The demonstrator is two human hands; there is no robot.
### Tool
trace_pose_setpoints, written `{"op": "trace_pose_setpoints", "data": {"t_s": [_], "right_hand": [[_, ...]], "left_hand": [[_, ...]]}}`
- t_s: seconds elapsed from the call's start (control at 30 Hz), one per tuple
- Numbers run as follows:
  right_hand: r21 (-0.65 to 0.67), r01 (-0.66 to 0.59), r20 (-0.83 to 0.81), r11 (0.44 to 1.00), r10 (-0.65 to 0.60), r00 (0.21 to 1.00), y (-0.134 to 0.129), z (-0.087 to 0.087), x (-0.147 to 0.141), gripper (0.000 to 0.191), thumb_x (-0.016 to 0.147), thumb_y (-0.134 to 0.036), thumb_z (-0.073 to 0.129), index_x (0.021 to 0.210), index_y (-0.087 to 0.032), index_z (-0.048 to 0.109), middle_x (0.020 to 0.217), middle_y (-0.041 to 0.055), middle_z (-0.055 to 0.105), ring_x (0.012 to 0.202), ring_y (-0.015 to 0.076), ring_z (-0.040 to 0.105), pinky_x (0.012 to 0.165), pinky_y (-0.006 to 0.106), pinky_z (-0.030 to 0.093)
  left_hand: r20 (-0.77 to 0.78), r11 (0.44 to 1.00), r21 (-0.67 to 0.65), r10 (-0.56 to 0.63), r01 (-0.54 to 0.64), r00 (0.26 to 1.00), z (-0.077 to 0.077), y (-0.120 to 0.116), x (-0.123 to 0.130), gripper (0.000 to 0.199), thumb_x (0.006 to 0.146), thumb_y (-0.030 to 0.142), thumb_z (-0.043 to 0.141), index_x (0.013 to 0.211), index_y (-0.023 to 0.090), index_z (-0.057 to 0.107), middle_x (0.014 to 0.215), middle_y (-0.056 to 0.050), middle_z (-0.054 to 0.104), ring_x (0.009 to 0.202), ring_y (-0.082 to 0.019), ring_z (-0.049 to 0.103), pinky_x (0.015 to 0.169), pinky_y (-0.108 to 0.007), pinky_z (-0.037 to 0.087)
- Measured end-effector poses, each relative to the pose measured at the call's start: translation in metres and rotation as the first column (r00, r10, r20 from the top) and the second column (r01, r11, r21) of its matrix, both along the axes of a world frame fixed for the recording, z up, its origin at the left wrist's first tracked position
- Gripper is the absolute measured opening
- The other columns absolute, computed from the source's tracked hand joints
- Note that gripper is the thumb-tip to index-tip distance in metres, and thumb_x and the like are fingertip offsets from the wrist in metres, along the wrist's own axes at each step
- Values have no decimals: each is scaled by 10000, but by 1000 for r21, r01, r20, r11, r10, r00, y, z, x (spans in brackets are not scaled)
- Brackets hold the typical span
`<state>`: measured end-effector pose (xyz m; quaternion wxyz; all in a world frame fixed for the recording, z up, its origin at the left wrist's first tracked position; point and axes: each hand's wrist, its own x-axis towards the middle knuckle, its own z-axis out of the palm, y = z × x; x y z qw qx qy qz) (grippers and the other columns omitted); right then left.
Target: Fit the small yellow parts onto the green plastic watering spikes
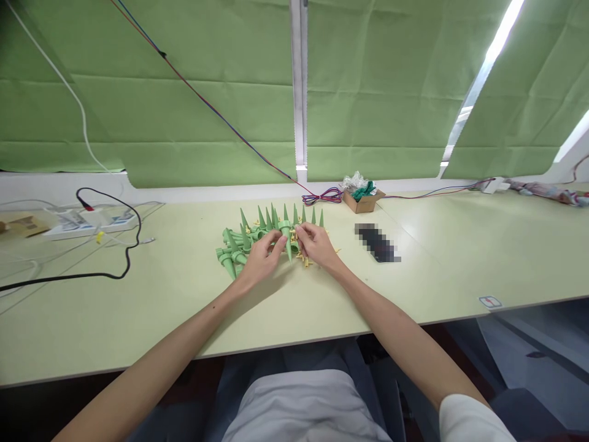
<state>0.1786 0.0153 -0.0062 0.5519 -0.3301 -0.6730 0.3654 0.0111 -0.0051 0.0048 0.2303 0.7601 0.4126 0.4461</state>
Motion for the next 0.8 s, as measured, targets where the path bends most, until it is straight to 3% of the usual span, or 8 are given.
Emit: {"op": "trace_pose_setpoints", "data": {"t_s": [0.27, 0.53, 0.8], "right_hand": [[-82, -53, -43, 995, 50, 998, -1, 2, -1, 519, 864, -638, 547, 615, -218, 372, 489, -77, 323, 352, 81, 408, 367, 243, 276], [-135, -9, -31, 991, 5, 999, -2, 2, -4, 588, 849, -704, 500, 547, -219, 359, 405, -69, 307, 328, 77, 334, 349, 243, 250], [-129, -29, -46, 991, 23, 999, -2, 0, -5, 625, 852, -725, 466, 504, -221, 343, 367, -60, 317, 312, 77, 323, 344, 241, 254]], "left_hand": [[-32, 996, 78, 33, -31, 999, -4, 5, -4, 202, 916, 370, 516, 864, 188, 589, 888, -44, 645, 811, -174, 596, 709, -283, 486], [15, 994, 101, 36, -37, 999, -7, 10, -6, 184, 890, 359, 552, 904, 191, 628, 967, -64, 634, 861, -190, 625, 717, -301, 519], [33, 982, 183, 42, -48, 999, -7, 9, -6, 165, 882, 329, 590, 824, 181, 636, 958, -50, 604, 779, -155, 624, 690, -288, 533]]}}
